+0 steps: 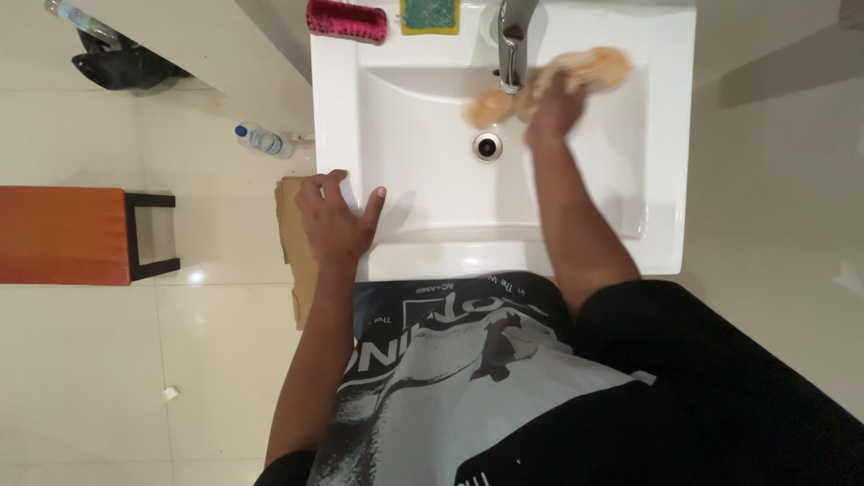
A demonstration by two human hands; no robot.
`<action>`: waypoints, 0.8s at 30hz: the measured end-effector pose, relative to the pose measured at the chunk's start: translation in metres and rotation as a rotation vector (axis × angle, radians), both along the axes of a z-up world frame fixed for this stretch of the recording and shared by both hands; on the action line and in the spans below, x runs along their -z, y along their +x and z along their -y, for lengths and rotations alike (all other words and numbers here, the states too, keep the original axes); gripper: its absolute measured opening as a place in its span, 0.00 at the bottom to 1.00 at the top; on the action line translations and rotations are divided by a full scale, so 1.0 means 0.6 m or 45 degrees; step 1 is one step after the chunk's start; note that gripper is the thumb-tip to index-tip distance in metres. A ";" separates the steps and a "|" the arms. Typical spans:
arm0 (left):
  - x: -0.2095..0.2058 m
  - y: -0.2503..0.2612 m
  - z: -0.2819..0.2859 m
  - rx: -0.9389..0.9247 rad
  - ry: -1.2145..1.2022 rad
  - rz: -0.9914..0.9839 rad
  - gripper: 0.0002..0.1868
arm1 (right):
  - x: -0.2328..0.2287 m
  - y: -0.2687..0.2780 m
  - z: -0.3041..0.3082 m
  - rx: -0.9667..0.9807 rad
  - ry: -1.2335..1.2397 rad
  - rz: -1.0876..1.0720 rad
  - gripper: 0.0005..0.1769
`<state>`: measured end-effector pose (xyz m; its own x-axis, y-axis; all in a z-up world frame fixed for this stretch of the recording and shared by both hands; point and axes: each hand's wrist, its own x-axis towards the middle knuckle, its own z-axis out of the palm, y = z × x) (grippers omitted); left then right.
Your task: The person wipes the inside and top edges of a white sink basin with a cloth, moving around the faucet and along the rim.
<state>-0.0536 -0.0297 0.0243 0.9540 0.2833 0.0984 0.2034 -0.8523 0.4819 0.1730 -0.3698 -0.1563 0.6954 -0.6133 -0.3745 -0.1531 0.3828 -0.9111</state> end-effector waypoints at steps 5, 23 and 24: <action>0.001 0.002 0.001 0.008 -0.030 -0.027 0.35 | -0.082 -0.015 0.081 -0.066 -0.232 0.293 0.34; 0.005 0.005 -0.001 -0.005 -0.018 -0.008 0.33 | -0.006 -0.110 -0.254 -1.350 -1.393 0.218 0.35; 0.005 0.005 -0.002 0.009 -0.031 0.047 0.32 | -0.015 -0.118 -0.258 -1.725 -1.398 0.187 0.38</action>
